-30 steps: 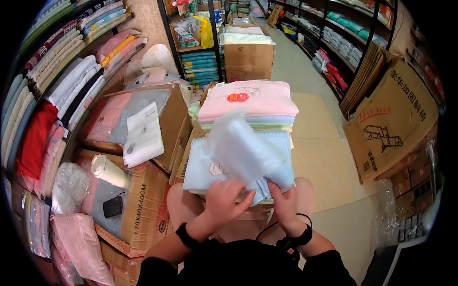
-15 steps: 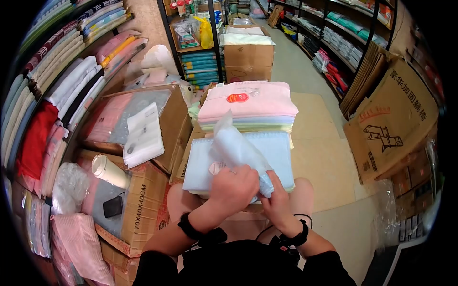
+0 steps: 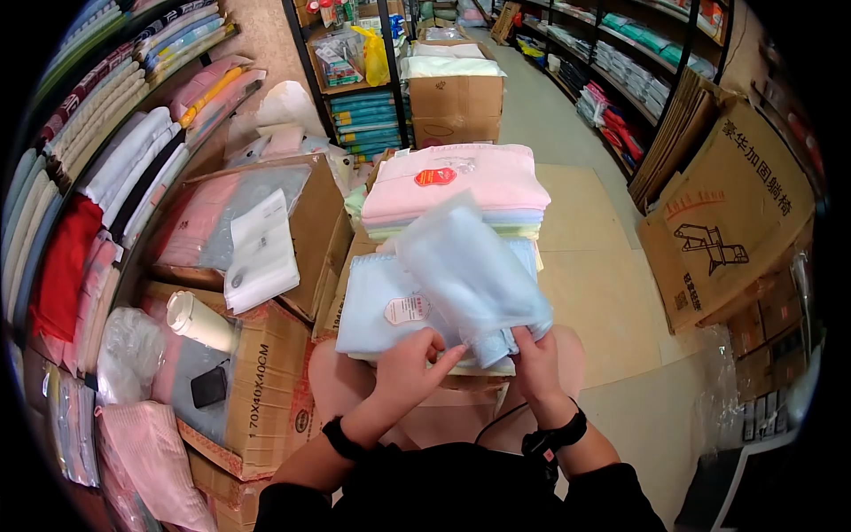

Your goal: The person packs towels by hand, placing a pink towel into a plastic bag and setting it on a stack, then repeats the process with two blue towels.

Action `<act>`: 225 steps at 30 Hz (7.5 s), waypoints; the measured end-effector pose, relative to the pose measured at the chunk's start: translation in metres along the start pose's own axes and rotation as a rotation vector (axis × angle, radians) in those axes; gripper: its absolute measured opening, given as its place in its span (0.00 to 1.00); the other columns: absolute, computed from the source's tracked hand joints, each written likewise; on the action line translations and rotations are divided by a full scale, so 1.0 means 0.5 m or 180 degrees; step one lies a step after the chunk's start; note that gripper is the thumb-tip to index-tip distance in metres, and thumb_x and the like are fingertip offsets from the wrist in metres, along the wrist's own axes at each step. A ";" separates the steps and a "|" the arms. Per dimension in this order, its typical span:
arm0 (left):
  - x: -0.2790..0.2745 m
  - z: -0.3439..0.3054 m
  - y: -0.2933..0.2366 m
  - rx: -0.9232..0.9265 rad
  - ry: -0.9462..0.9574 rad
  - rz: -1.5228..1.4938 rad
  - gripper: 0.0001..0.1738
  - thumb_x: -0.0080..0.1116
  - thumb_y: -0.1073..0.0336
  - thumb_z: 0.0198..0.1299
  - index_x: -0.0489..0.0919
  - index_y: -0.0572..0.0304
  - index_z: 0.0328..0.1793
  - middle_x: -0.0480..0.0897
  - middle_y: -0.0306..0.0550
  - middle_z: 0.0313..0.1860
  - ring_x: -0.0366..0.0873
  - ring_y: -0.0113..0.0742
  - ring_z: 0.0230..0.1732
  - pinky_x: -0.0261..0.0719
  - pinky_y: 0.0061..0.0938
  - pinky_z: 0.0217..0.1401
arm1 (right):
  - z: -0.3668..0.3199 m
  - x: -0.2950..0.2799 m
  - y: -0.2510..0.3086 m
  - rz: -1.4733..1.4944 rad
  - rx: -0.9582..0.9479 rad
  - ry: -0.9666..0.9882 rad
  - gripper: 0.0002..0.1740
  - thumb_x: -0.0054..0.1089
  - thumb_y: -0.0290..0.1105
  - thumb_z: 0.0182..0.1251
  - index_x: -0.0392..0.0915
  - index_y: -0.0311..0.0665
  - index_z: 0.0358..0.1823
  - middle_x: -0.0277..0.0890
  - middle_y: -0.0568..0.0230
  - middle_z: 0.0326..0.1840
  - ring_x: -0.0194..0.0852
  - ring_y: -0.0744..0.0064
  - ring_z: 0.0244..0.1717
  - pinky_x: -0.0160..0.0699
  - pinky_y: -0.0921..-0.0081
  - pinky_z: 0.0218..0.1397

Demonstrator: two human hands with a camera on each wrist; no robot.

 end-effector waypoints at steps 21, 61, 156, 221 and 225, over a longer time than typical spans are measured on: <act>0.039 -0.036 -0.056 0.1198 -0.0044 0.0192 0.05 0.58 0.69 0.47 0.73 0.57 0.25 0.72 0.45 0.19 0.72 0.44 0.20 0.68 0.33 0.22 | -0.016 0.026 0.010 0.0362 0.0295 -0.0222 0.24 0.58 0.24 0.59 0.64 0.36 0.57 0.72 0.65 0.50 0.73 0.76 0.45 0.76 0.80 0.41; -0.081 0.027 0.123 -0.1563 0.0425 -0.3194 0.28 0.58 0.61 0.57 0.66 0.68 0.60 0.75 0.47 0.52 0.73 0.32 0.52 0.71 0.27 0.54 | 0.012 -0.004 0.011 -0.0238 0.0143 0.0122 0.13 0.48 0.39 0.69 0.73 0.36 0.42 0.67 0.78 0.32 0.61 0.89 0.34 0.63 0.86 0.36; -0.174 0.123 -0.064 0.0499 -0.1428 -0.2751 0.11 0.50 0.67 0.65 0.78 0.69 0.44 0.80 0.37 0.34 0.72 0.18 0.33 0.69 0.14 0.37 | 0.072 0.132 0.295 -0.1100 -0.1440 0.1034 0.14 0.53 0.36 0.67 0.79 0.30 0.38 0.75 0.74 0.30 0.67 0.86 0.33 0.67 0.85 0.38; 0.022 -0.073 0.077 -0.1189 0.1059 -0.3450 0.14 0.41 0.68 0.66 0.69 0.71 0.52 0.77 0.55 0.47 0.79 0.42 0.44 0.80 0.33 0.44 | 0.219 0.077 0.295 -0.1479 -0.1362 0.0745 0.09 0.49 0.29 0.66 0.74 0.31 0.42 0.75 0.67 0.25 0.72 0.82 0.24 0.73 0.85 0.30; 0.093 -0.106 0.082 -0.1803 0.1469 -0.4313 0.18 0.39 0.67 0.66 0.68 0.73 0.56 0.76 0.58 0.51 0.79 0.45 0.45 0.79 0.34 0.46 | 0.189 0.126 0.268 -0.1398 -0.1006 0.1064 0.10 0.49 0.30 0.67 0.75 0.31 0.41 0.78 0.65 0.30 0.74 0.81 0.27 0.74 0.84 0.31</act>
Point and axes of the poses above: each hand's wrist, its own z-axis towards the middle knuckle, its own x-axis out of the palm, y = z × x, the point moved 5 cm from there along z, towards the middle knuckle
